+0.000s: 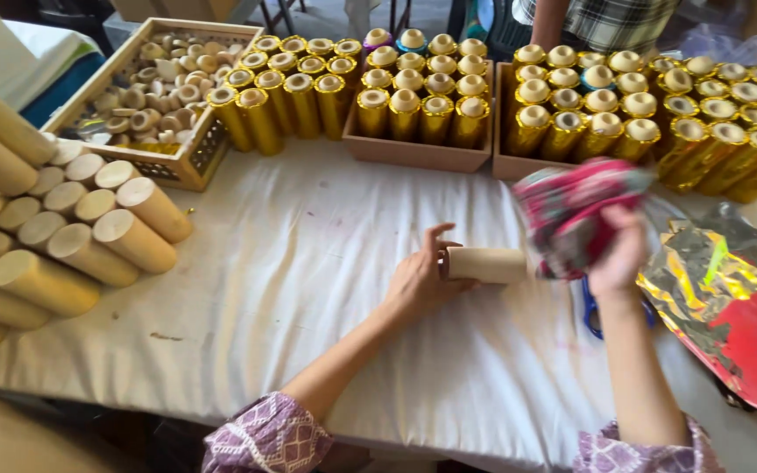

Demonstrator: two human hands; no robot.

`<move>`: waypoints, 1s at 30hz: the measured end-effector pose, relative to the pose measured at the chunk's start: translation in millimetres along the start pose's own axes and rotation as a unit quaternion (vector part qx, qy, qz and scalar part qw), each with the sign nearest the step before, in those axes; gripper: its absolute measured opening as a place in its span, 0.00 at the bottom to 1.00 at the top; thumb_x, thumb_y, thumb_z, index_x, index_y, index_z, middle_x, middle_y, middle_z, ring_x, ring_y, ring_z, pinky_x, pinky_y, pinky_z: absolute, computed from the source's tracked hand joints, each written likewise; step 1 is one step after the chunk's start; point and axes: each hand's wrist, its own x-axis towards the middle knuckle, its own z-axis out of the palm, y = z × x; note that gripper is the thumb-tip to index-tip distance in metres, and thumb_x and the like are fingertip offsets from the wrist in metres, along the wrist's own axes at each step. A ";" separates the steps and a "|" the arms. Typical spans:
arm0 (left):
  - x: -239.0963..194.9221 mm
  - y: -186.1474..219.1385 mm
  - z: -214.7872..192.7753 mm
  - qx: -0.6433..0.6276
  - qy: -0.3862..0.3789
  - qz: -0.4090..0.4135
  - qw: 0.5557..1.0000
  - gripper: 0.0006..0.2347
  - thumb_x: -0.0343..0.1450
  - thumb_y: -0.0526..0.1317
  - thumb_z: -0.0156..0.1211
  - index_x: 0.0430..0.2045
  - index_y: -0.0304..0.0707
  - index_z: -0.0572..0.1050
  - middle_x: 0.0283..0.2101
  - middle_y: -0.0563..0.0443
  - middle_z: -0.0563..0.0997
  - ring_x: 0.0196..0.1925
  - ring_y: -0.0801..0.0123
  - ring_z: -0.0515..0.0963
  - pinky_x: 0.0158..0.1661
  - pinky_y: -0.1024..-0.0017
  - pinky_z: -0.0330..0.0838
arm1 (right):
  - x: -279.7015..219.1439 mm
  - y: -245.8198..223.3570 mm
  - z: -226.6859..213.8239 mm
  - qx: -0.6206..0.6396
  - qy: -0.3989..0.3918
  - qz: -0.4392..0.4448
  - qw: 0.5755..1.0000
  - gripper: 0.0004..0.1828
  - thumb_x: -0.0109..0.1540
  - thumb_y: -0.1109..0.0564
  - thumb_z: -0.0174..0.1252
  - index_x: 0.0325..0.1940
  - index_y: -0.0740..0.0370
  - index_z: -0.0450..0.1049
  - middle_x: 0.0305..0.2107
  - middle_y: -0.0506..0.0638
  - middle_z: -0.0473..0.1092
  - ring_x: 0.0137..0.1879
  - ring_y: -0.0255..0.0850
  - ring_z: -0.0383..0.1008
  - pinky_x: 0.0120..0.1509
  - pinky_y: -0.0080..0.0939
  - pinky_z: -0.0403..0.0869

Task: The person wraps gold foil around wooden cylinders, trims the foil with scissors, secures it with tape, and wipes down the finished cylinders with a cloth.

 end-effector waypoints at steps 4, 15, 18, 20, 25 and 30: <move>-2.9 -18.5 4.2 0.023 0.074 0.192 0.978 0.53 0.58 0.45 0.80 0.68 0.26 0.41 0.59 0.29 0.76 0.54 0.44 0.81 0.56 0.57 0.71 | -34.2 15.6 79.5 -0.464 -0.236 -0.082 0.850 0.26 0.61 0.42 0.57 0.57 0.61 0.74 0.41 0.54 0.79 0.43 0.47 0.80 0.49 0.46 0.76; -6.4 -30.2 9.6 0.061 0.045 0.171 0.982 0.50 0.63 0.44 0.74 0.72 0.25 0.39 0.49 0.39 0.83 0.55 0.48 0.81 0.64 0.58 0.64 | -32.2 27.5 95.2 -0.672 -0.217 -0.234 0.668 0.26 0.63 0.35 0.57 0.39 0.62 0.79 0.29 0.54 0.76 0.35 0.48 0.77 0.40 0.48 0.74; -8.4 -21.0 3.3 0.060 0.055 0.173 0.982 0.49 0.65 0.50 0.75 0.71 0.26 0.43 0.51 0.42 0.83 0.54 0.51 0.82 0.64 0.57 0.63 | -27.5 32.7 92.5 -0.665 -0.160 -0.215 0.697 0.24 0.66 0.38 0.58 0.31 0.61 0.77 0.23 0.55 0.73 0.28 0.50 0.74 0.34 0.50 0.72; -10.7 -14.3 1.2 0.055 0.054 0.164 0.983 0.48 0.64 0.52 0.74 0.71 0.27 0.45 0.52 0.45 0.84 0.53 0.53 0.83 0.64 0.56 0.62 | -24.7 35.1 86.7 -0.666 -0.125 -0.202 0.707 0.24 0.67 0.40 0.58 0.28 0.61 0.76 0.19 0.55 0.71 0.25 0.51 0.73 0.31 0.51 0.70; -15.6 4.8 -4.4 0.054 0.011 0.159 0.986 0.42 0.63 0.51 0.76 0.65 0.31 0.53 0.48 0.50 0.84 0.52 0.58 0.83 0.65 0.55 0.57 | -20.3 47.6 50.6 -0.580 0.024 -0.159 0.799 0.25 0.71 0.42 0.56 0.29 0.64 0.73 0.22 0.56 0.70 0.27 0.51 0.71 0.35 0.53 0.67; -10.7 -8.5 0.9 0.094 0.086 0.159 0.979 0.36 0.62 0.45 0.75 0.59 0.34 0.57 0.52 0.47 0.83 0.52 0.58 0.82 0.63 0.56 0.58 | -33.8 28.4 74.6 -0.617 -0.131 -0.256 0.733 0.25 0.69 0.38 0.53 0.44 0.64 0.77 0.36 0.57 0.76 0.43 0.52 0.78 0.52 0.52 0.73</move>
